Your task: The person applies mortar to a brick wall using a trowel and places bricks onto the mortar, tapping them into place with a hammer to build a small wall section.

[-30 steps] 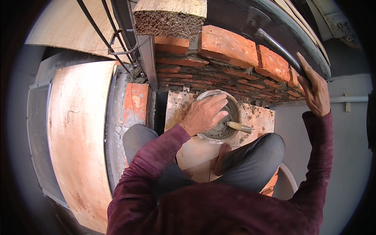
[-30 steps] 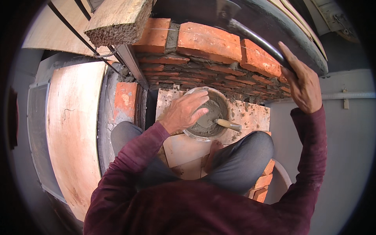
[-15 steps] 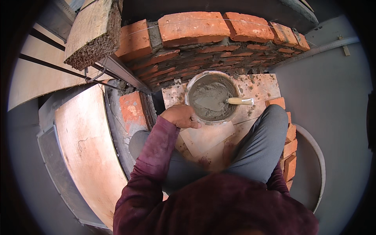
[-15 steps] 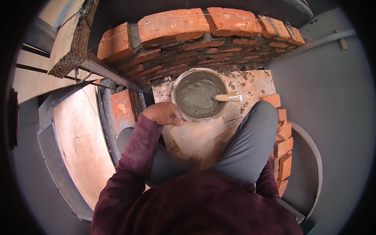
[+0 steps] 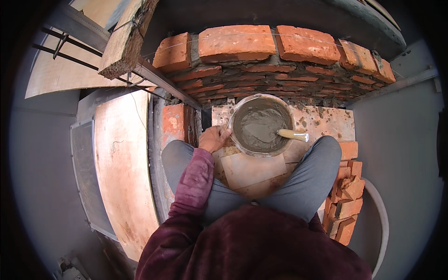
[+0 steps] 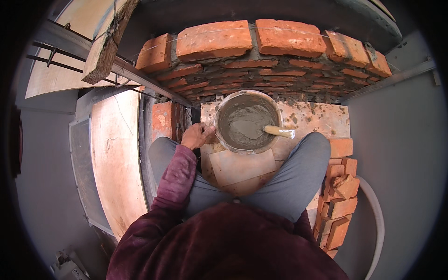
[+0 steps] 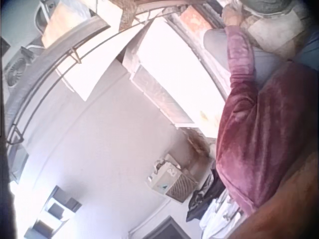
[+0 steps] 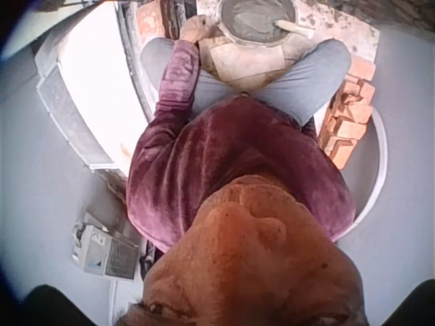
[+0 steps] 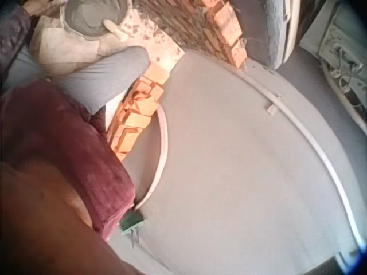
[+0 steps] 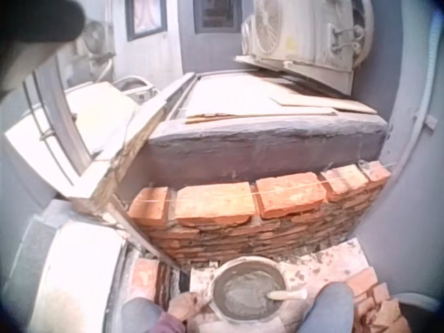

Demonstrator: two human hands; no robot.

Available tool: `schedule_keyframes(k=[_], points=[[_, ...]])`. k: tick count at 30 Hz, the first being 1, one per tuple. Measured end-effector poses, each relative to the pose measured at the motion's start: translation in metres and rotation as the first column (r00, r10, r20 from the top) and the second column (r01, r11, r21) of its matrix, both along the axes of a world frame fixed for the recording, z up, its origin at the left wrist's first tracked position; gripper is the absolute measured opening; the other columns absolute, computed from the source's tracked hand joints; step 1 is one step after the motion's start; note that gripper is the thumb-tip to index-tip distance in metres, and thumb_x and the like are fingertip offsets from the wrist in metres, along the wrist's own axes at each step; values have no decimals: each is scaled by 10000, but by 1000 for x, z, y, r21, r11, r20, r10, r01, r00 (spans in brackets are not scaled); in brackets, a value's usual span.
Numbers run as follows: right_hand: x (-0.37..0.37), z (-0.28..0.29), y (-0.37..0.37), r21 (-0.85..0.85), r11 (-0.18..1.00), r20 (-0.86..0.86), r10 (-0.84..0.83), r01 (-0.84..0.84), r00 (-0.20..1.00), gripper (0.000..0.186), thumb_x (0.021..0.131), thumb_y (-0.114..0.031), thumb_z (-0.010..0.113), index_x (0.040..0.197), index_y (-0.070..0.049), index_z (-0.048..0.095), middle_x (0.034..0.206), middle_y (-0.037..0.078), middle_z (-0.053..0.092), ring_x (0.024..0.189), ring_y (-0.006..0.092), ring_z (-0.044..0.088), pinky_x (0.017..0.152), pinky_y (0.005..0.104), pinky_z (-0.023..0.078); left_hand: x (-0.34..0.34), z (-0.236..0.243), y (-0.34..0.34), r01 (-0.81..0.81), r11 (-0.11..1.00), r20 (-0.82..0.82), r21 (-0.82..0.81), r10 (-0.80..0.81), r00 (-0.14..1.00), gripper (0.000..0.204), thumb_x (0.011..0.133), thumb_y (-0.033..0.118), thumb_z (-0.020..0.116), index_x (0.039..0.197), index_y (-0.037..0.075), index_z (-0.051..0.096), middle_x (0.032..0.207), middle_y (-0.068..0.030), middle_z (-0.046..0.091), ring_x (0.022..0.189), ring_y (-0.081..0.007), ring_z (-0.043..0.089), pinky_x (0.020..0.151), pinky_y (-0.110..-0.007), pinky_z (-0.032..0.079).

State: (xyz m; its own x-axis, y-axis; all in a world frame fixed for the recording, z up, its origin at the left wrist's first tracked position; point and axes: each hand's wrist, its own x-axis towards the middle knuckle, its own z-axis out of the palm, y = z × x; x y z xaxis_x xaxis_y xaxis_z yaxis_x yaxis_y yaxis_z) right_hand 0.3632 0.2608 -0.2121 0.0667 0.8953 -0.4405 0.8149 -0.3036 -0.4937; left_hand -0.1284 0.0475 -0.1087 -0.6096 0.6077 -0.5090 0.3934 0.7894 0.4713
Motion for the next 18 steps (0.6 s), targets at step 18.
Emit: schedule_keyframes(k=[18], points=[[-324, 129, 22, -407, -161, 431, 834, -899, -345, 468, 891, -413, 571, 1205, -67, 596, 1035, 169, 704, 1002, 333, 674, 851, 437, 533, 11, -67, 7, -632, 754, 681, 179, 368, 633, 396, 997, 319, 534, 1261, 29, 580, 1271, -96, 565, 974, -170, 598, 671, -324, 533]])
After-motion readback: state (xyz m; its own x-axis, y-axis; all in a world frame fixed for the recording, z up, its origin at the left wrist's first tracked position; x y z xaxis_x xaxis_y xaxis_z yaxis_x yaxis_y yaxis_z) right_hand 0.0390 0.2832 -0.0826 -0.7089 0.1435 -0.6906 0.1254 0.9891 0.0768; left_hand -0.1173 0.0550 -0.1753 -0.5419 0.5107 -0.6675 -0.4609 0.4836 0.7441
